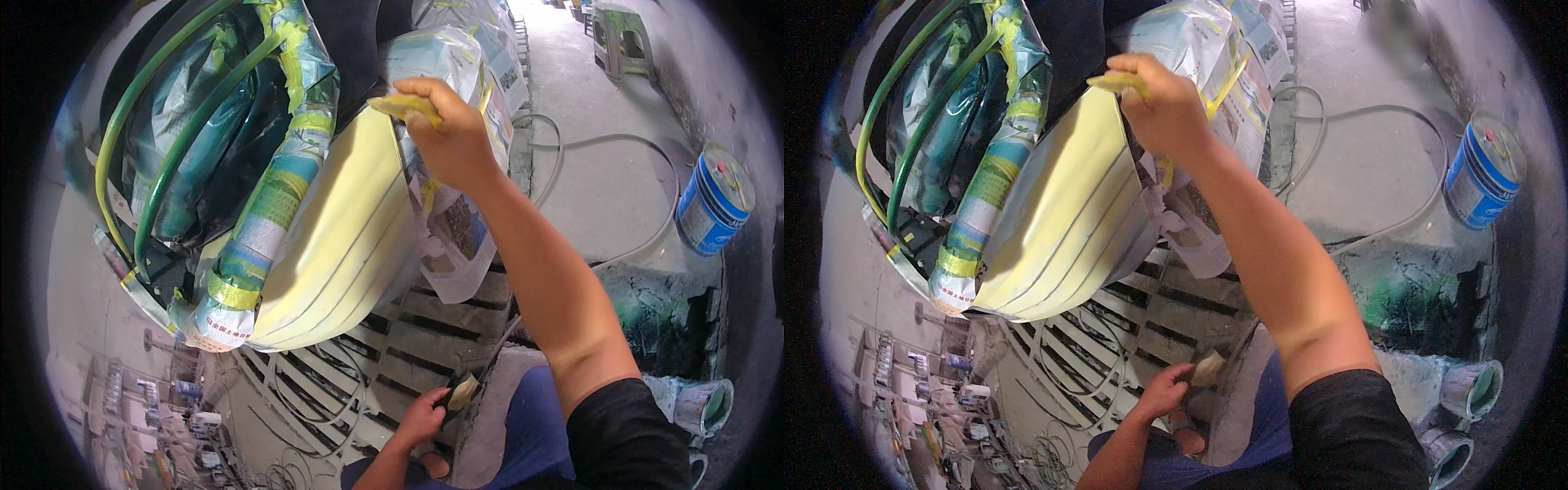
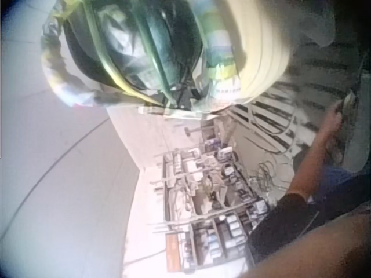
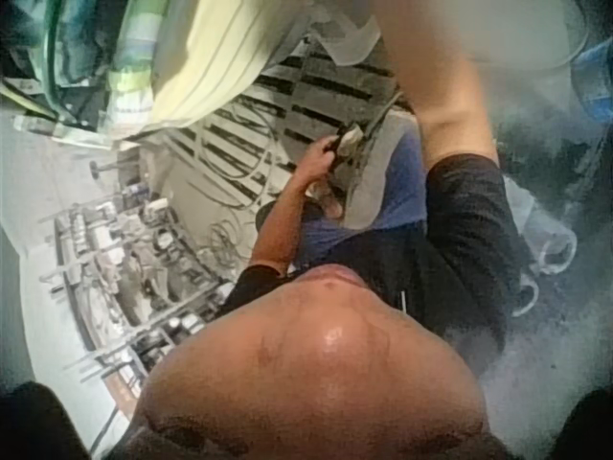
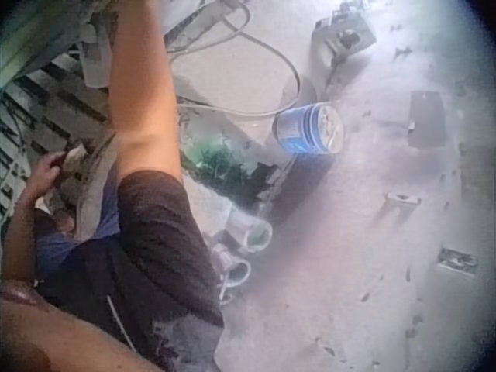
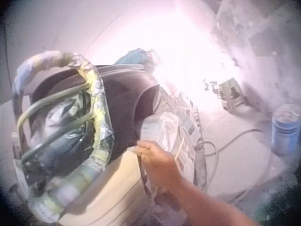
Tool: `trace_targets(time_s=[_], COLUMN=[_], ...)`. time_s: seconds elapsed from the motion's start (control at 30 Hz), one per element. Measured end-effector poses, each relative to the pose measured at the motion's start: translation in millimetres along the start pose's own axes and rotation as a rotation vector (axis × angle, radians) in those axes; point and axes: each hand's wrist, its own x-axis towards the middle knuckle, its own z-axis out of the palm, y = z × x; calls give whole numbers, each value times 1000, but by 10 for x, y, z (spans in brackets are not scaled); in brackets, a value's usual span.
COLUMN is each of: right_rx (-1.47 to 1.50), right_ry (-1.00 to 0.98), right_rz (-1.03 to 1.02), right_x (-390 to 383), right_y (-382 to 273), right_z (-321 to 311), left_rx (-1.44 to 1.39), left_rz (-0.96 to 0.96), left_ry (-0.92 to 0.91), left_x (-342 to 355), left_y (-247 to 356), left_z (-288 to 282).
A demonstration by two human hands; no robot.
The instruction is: The person sands a yellow car bumper with a yellow sanding sponge, repeatedly dipping the sponge into a putty-like substance on a metal scraper. The person works on the curved surface and edges of the bumper, occasionally adjusting the position of the part.
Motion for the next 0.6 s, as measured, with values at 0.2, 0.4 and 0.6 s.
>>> trace_targets(time_s=[0.2, 0.4, 0.6], right_rx=[-83, 326, 614], right_ry=[-210, -40, 191], right_rz=[140, 555, 907], right_x=[-696, -1168, -1551], right_y=[-307, -599, -839], right_z=[-214, -533, -918], left_rx=[-52, -477, -1158], left_rz=[-27, -224, -89], left_ry=[-13, -25, 106], left_x=[-12, 67, 170], left_y=[133, 43, 686], left_z=[-33, -98, -108])
